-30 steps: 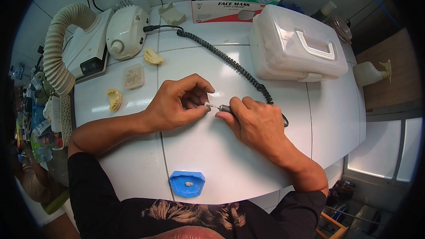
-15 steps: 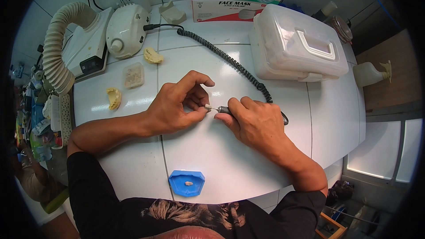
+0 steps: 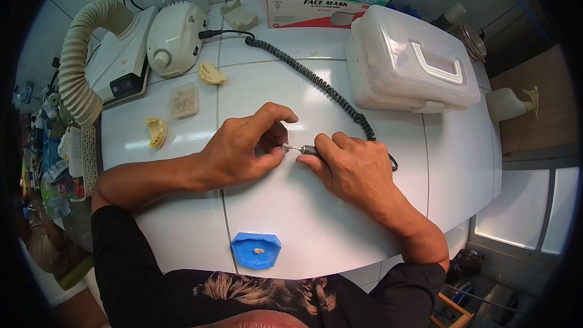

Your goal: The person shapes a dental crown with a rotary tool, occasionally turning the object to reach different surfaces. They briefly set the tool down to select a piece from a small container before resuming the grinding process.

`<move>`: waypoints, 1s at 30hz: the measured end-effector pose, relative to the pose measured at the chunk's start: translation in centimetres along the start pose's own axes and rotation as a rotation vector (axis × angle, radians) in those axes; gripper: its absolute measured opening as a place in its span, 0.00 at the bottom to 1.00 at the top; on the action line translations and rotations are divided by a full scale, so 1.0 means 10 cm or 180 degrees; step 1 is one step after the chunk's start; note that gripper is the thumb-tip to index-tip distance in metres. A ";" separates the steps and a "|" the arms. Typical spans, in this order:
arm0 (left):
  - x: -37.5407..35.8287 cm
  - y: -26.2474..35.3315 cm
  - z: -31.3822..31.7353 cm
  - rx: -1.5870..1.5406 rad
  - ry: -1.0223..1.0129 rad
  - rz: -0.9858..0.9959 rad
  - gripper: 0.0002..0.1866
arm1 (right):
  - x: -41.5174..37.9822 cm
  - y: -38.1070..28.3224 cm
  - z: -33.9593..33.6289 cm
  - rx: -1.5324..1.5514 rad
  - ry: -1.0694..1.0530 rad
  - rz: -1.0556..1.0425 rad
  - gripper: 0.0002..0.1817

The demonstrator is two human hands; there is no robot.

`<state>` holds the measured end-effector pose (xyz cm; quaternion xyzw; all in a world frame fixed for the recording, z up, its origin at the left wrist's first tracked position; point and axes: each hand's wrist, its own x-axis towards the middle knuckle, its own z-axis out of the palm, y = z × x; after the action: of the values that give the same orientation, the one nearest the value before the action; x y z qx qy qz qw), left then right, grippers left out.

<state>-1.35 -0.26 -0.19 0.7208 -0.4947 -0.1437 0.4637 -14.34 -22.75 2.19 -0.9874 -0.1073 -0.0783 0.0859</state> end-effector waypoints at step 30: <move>-0.04 0.03 0.04 0.0566 0.0106 0.0388 0.32 | -0.02 0.00 0.04 -0.0101 0.0091 -0.0044 0.24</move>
<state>-1.98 -0.16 -0.22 0.7299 -0.5407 -0.0588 0.4140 -14.47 -22.68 1.80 -0.9867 -0.1116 -0.0947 0.0712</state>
